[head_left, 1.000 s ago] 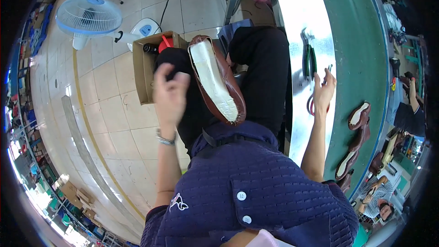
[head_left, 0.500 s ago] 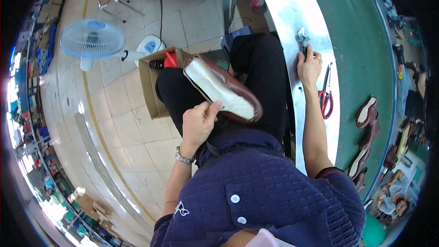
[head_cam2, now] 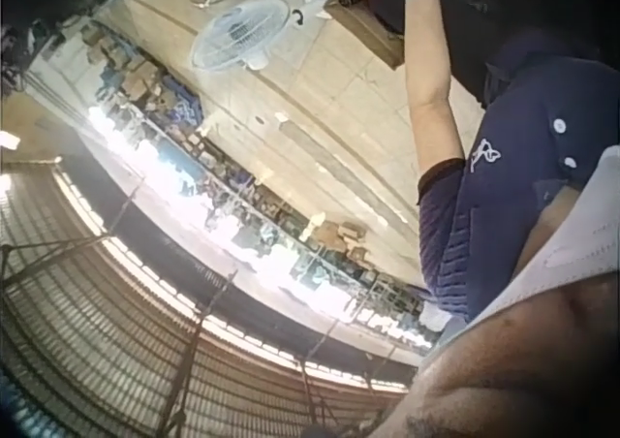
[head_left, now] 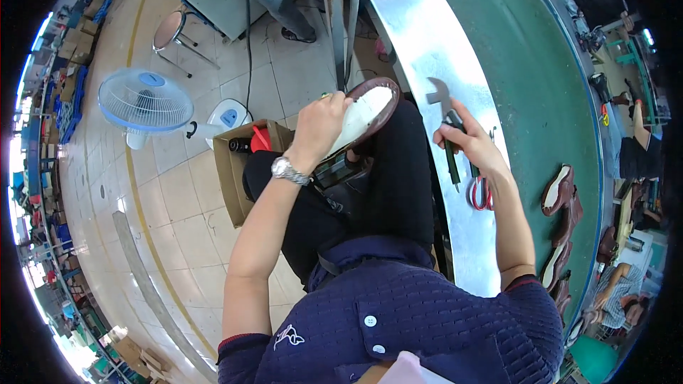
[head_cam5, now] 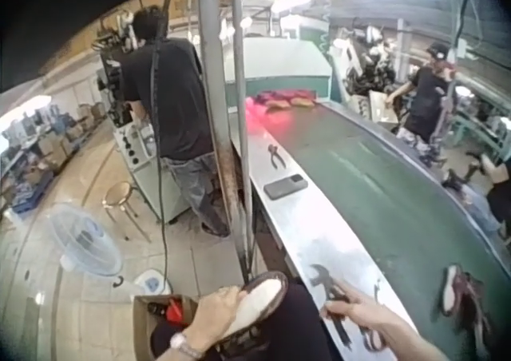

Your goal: Manually lasting a boot upper by stretching it over a last and securing the edges.

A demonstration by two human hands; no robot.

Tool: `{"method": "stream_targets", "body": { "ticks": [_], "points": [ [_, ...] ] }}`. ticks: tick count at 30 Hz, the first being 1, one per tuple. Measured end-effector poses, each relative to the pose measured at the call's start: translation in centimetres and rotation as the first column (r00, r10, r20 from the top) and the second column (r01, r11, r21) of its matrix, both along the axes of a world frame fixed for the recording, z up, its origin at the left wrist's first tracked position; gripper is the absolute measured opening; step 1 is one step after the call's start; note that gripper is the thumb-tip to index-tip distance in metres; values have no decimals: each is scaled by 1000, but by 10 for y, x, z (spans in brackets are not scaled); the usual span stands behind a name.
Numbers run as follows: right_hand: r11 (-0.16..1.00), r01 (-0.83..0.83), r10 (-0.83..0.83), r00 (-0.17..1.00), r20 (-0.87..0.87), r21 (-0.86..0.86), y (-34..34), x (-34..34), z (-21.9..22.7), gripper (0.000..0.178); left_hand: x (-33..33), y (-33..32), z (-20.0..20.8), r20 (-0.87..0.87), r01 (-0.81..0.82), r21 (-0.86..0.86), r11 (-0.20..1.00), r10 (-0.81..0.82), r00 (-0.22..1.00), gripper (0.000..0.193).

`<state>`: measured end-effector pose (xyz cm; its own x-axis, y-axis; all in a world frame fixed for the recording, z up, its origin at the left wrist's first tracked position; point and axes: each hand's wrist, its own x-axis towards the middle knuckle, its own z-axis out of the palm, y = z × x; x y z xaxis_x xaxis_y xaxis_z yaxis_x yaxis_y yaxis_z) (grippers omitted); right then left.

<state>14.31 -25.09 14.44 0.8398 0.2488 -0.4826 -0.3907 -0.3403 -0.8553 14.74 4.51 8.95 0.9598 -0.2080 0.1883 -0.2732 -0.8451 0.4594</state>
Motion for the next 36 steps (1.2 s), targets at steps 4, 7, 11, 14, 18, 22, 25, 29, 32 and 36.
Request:
{"method": "stream_targets", "body": {
  "ticks": [4, 7, 11, 14, 18, 22, 25, 29, 32, 36],
  "points": [
    [909, -412, 412, 911, -1, 61, 32, 19, 22, 68, 17, 9, -1, 10, -224, -19, 974, 224, 974, 27],
    [776, -611, 630, 763, 145, -158, 56, 35, 18, 69, 21, 16, 12, -110, -255, -171, 952, 239, 965, 31],
    [590, -737, 759, 646, -85, -331, 84, 52, 45, 71, -20, -3, 38, -377, -157, -238, 958, 57, 925, 44],
    [666, -708, 707, 700, -105, -234, 87, 39, 37, 69, -62, -26, 10, -23, -179, -80, 981, 178, 984, 64],
    [749, -512, 653, 679, 337, -421, 67, -1, 1, 63, -72, -38, 7, 51, -206, -120, 971, 214, 976, 80],
    [758, -427, 640, 634, 434, -493, 65, -13, -4, 57, -77, -38, -1, 150, -163, -154, 975, 186, 971, 78],
    [641, -435, 755, 509, 414, -633, 67, -1, 8, 57, -78, -35, -7, 211, -136, -135, 981, 163, 964, 76],
    [209, -429, 950, 302, 78, -879, 81, 22, 60, 60, -77, -28, -19, 320, -111, 77, 991, 81, 944, 66],
    [808, -323, 569, 648, 507, -493, 93, 22, 52, 61, -75, -29, -21, 358, -95, 127, 987, 43, 933, 64],
    [531, -329, 789, 527, 315, -781, 94, 16, 4, 63, -74, -28, -24, 363, -98, 107, 989, 53, 930, 64]
  ]
}}
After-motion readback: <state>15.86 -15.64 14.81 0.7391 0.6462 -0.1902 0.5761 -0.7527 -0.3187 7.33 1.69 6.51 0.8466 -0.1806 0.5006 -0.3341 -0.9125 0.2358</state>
